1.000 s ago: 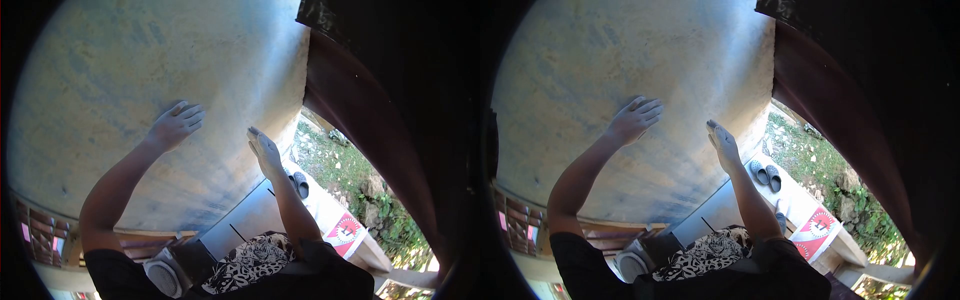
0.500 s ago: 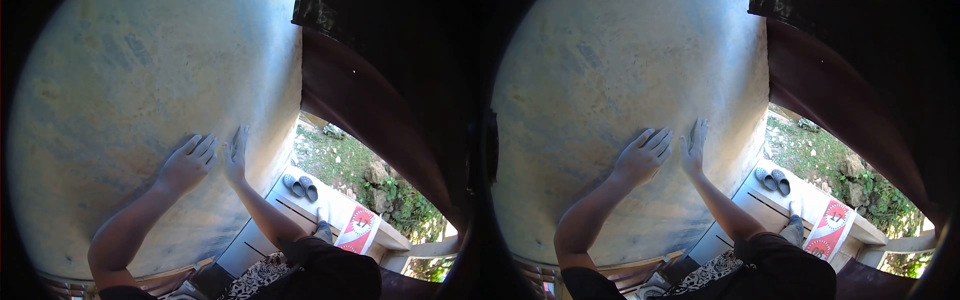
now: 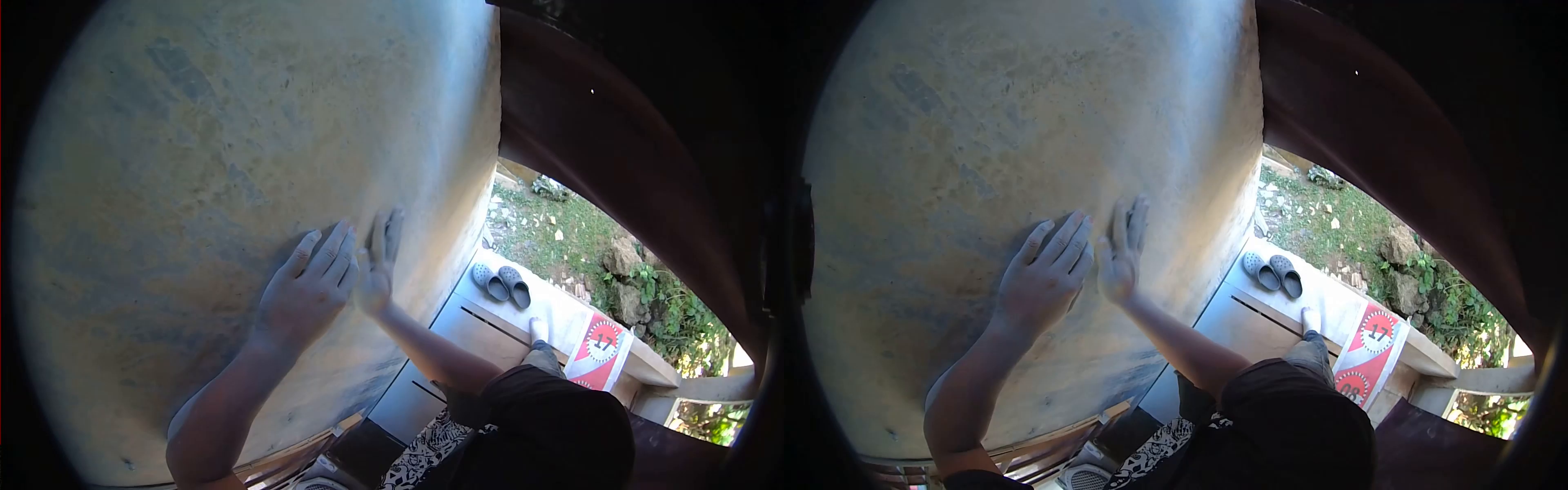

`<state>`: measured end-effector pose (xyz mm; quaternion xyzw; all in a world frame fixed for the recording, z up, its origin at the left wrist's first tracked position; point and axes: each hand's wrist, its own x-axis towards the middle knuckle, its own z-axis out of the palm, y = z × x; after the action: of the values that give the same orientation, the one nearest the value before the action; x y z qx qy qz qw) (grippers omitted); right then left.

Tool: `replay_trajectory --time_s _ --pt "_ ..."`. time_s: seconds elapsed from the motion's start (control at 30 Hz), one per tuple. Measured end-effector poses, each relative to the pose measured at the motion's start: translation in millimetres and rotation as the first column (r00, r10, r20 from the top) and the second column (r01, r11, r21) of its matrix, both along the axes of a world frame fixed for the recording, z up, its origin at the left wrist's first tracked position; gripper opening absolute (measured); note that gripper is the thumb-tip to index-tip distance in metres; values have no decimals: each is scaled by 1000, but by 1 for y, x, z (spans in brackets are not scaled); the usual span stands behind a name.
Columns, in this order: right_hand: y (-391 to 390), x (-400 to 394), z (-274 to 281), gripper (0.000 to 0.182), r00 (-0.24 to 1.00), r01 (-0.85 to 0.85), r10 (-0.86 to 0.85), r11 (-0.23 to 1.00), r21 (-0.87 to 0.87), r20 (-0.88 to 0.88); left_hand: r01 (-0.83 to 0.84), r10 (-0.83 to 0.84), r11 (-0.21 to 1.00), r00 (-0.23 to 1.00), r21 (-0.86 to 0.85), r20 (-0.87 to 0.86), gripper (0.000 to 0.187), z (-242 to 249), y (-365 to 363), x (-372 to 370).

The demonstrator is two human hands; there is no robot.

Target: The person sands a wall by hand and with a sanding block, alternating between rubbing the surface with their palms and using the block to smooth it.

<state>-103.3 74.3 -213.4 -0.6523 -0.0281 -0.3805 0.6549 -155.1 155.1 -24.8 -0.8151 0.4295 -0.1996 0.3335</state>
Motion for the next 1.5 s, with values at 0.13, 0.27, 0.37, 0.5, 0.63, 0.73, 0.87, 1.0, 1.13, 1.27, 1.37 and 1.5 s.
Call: replay_trajectory --time_s 0.13,0.27,0.37,0.5,0.63,0.73,0.87,1.0,1.13,1.27,1.37,1.5 --pt "1 -1 -87 54 1000 3 2 982 -189 21 -7 7 1000 1000 17 15 28 1 -4 0" --pt "-18 67 -169 54 996 19 43 739 673 -75 2 -2 999 1000 34 -12 27 -10 -1 -3" --pt "-17 57 -136 57 946 163 -8 877 452 -325 29 -29 998 1000 64 -10 27 -18 2 -1" --pt "16 -16 -86 57 971 44 1 982 182 -238 28 -24 998 996 56 -82 27 -33 3 -6" --pt "10 -7 -157 58 998 -23 20 999 -50 -53 55 -48 996 993 67 -110 29 -42 5 -5" --pt "-1 53 -206 60 982 -147 37 764 628 185 85 -71 988 992 132 -103 28 -44 6 -5" --pt "-26 62 -187 61 975 93 39 824 559 -220 59 -42 985 993 164 -110 25 -55 2 -3" --pt "41 -38 -128 57 980 -59 81 990 125 -181 51 -28 987 988 149 -153 26 -56 3 -4" --pt "46 -40 -187 56 990 -113 122 986 122 -73 62 -40 987 988 145 -152 27 -54 4 -6" --pt "-5 38 -254 57 952 84 111 798 597 -284 21 7 986 986 167 -164 27 -60 3 -7" --pt "-9 41 -223 58 925 140 71 850 507 -373 44 -12 976 989 214 -149 28 -71 5 -7" --pt "43 -48 -148 59 986 -71 76 997 39 -150 38 5 972 983 231 -181 29 -77 4 -8"
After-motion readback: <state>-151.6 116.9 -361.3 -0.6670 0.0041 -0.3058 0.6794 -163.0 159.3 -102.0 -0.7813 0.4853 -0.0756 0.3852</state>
